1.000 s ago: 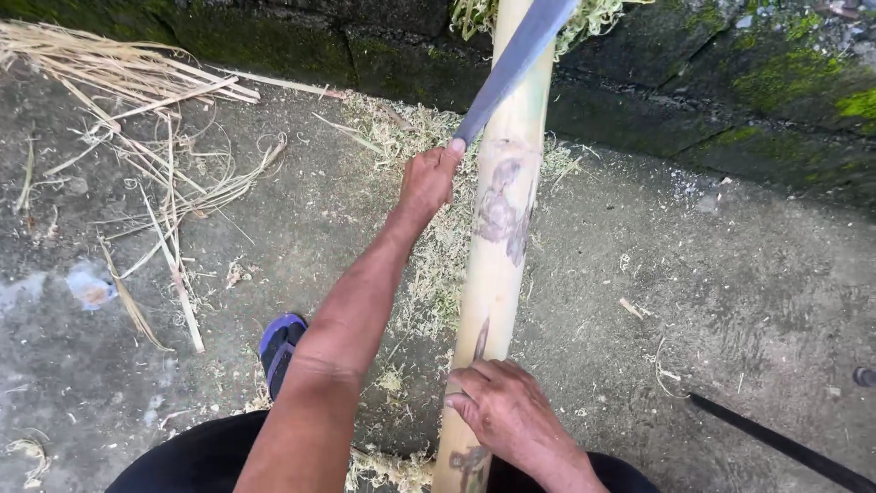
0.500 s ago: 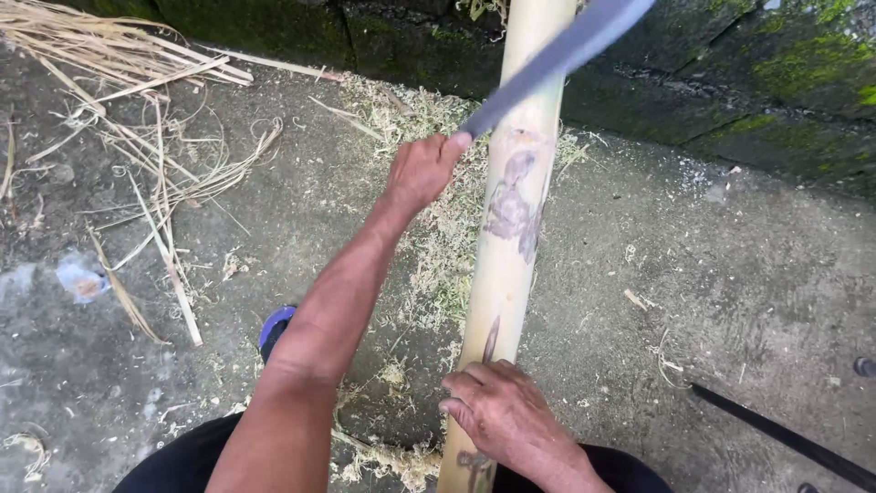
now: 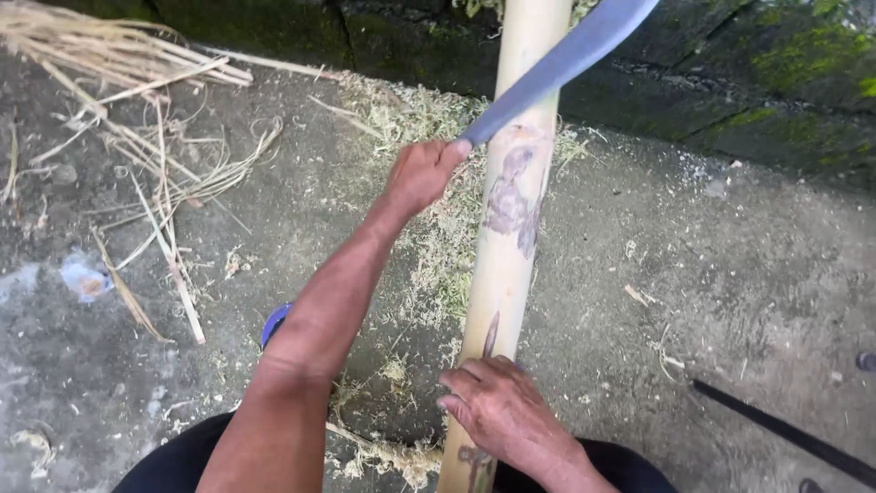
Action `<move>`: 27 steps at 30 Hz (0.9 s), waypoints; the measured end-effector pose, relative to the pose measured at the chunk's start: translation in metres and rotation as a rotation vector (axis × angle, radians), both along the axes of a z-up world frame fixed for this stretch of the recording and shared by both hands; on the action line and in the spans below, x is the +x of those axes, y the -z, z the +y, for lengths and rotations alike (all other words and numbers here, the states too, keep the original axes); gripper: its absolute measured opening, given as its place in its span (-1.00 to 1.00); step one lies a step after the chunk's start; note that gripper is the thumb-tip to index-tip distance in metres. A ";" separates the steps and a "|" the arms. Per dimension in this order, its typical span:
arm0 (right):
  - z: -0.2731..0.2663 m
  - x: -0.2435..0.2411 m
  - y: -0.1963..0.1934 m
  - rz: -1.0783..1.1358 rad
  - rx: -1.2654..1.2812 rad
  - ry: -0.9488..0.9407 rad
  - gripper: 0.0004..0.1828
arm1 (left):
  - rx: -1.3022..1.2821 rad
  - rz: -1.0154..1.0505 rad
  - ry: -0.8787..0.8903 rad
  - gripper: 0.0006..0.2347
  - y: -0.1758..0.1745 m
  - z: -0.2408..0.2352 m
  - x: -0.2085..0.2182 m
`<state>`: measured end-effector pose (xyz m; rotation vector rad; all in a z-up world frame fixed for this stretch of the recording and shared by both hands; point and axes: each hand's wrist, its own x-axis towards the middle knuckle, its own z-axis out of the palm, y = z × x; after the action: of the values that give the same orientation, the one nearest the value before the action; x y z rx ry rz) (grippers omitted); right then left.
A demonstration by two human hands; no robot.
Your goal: Scraping the outer green layer from a bamboo pole using a machete to smooth the surface.
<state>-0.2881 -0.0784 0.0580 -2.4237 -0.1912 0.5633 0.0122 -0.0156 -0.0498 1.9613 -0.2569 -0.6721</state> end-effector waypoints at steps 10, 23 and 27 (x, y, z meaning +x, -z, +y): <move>0.007 0.005 -0.012 0.049 -0.007 -0.001 -0.60 | 0.132 -0.159 0.050 -0.39 0.003 -0.006 0.014; 0.006 0.003 -0.005 0.074 -0.006 -0.039 -0.62 | 0.115 -0.319 0.189 -0.40 0.012 -0.004 0.028; 0.002 0.002 -0.004 0.073 -0.037 -0.033 -0.63 | 0.020 -0.232 0.089 -0.43 0.035 -0.009 0.016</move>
<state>-0.2864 -0.0761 0.0623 -2.4348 -0.1926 0.6741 0.0278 -0.0242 -0.0853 2.0572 -0.4830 -0.5043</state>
